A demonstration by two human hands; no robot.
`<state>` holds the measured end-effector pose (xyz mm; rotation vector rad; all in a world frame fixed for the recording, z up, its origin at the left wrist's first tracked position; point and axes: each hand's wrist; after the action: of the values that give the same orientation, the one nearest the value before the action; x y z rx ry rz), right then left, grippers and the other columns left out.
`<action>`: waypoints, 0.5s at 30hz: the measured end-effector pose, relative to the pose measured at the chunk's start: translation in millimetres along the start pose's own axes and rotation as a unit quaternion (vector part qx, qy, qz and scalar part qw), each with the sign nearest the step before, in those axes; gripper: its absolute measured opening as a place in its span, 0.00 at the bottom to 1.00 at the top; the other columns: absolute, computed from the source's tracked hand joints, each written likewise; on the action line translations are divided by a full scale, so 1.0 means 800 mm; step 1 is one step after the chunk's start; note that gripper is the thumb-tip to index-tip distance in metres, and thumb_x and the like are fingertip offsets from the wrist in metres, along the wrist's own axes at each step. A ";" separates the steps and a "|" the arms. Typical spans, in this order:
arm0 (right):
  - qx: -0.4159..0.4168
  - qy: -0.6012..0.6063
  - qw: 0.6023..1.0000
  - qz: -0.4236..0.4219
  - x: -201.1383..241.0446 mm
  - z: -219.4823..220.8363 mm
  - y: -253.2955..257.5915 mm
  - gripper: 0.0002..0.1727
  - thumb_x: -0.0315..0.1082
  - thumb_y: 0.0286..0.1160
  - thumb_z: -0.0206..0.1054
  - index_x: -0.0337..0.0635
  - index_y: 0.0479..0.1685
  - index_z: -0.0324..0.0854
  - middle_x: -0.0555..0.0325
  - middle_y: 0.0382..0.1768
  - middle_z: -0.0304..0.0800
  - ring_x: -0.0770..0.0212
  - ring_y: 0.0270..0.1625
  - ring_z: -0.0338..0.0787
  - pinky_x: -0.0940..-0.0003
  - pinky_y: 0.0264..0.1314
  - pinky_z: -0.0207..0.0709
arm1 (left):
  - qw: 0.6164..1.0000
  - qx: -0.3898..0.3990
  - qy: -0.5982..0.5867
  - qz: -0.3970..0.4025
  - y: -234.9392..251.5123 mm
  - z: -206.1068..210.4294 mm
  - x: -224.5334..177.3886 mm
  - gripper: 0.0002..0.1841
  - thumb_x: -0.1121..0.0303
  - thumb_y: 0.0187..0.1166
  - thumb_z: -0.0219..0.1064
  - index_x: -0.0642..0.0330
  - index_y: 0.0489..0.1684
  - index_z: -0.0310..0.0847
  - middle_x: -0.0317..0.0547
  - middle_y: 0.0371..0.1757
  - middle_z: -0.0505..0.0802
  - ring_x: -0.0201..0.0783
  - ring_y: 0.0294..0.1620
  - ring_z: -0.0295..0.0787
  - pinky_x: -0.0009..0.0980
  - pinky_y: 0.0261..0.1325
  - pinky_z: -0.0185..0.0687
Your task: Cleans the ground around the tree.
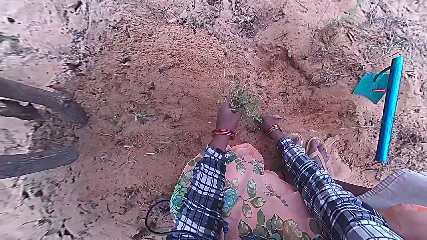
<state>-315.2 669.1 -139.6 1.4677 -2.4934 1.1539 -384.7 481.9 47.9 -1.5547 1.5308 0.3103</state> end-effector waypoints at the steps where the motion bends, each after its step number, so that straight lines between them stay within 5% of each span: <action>1: -0.014 0.017 1.000 0.010 0.002 0.000 -0.005 0.25 0.43 0.78 0.72 0.30 0.62 0.83 0.29 0.62 0.87 0.28 0.66 0.87 0.26 0.66 0.77 | 1.000 0.004 0.006 0.009 -0.001 0.001 0.001 0.38 0.65 0.73 0.79 0.60 0.85 0.68 0.62 0.71 0.87 0.57 0.74 0.83 0.59 0.77 0.74; 4: -0.100 0.105 0.988 0.051 -0.017 -0.009 -0.035 0.25 0.47 0.84 0.68 0.28 0.58 0.80 0.26 0.53 0.88 0.27 0.57 0.89 0.27 0.57 0.80 | 0.999 0.011 -0.005 0.037 -0.008 0.000 0.000 0.34 0.68 0.73 0.79 0.61 0.81 0.72 0.61 0.69 0.88 0.55 0.73 0.84 0.58 0.77 0.74; 10: -0.235 0.134 0.940 0.206 -0.106 -0.104 -0.053 0.26 0.41 0.86 0.65 0.26 0.71 0.76 0.24 0.64 0.86 0.27 0.70 0.85 0.29 0.71 0.74 | 0.997 0.003 -0.029 0.073 -0.025 -0.003 -0.002 0.34 0.69 0.72 0.79 0.63 0.80 0.72 0.62 0.71 0.86 0.54 0.74 0.83 0.56 0.78 0.74; 15: -0.186 0.077 0.951 0.235 -0.164 -0.138 -0.053 0.25 0.40 0.83 0.68 0.30 0.70 0.81 0.23 0.66 0.85 0.24 0.73 0.82 0.23 0.74 0.69 | 0.996 0.006 -0.026 0.085 -0.030 -0.001 -0.003 0.38 0.70 0.72 0.79 0.66 0.84 0.68 0.64 0.76 0.82 0.55 0.79 0.79 0.54 0.82 0.70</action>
<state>-246.0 822.0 -83.4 0.6883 -2.8194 0.7287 -363.8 478.3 60.2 -1.3992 1.6232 0.4336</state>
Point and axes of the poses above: each hand's wrist, its own y-axis towards the middle knuckle, its own z-axis out of the palm, x = y × z
